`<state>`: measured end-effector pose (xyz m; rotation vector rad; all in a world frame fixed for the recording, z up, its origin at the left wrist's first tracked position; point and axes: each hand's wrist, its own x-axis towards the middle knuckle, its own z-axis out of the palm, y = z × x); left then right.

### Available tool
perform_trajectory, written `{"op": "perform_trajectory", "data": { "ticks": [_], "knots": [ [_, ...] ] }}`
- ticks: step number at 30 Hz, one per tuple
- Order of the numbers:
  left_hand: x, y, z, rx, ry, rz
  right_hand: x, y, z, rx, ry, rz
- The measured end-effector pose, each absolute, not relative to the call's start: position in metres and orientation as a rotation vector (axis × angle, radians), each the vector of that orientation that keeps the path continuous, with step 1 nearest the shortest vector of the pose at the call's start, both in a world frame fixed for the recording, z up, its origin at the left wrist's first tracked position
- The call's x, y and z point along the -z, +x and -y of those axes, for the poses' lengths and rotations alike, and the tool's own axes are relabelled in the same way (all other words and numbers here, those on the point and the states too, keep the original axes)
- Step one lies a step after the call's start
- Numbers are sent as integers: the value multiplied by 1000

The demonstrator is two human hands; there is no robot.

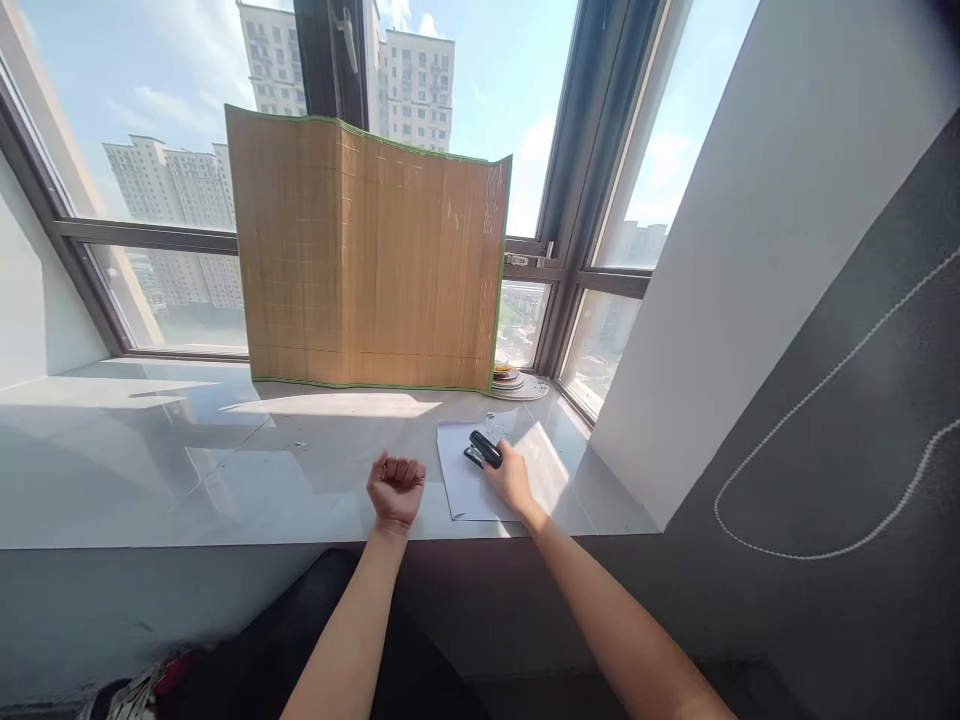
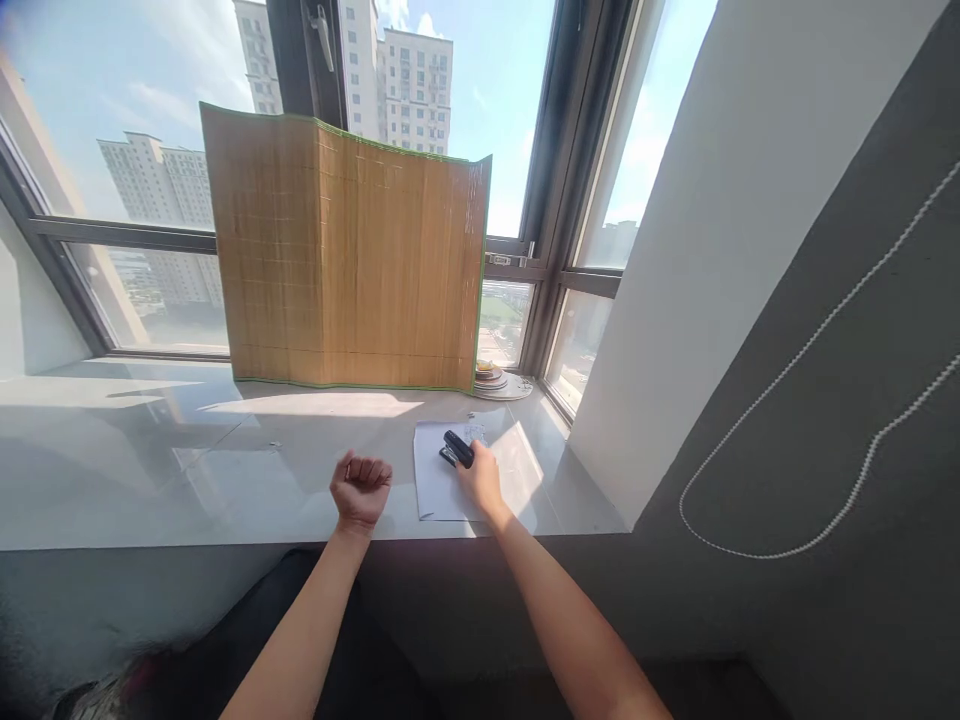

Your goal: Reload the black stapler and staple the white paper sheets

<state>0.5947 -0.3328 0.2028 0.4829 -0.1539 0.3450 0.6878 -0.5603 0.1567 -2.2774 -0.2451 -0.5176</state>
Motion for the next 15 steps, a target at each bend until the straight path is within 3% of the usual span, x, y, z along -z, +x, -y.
{"op": "perform_trajectory", "data": {
  "ticks": [9, 15],
  "knots": [
    [-197, 594, 345, -194, 563, 145, -161, 691, 588, 541, -2206, 165],
    [-175, 593, 355, 122, 726, 326, -186, 752, 614, 596, -2221, 58]
  ]
}}
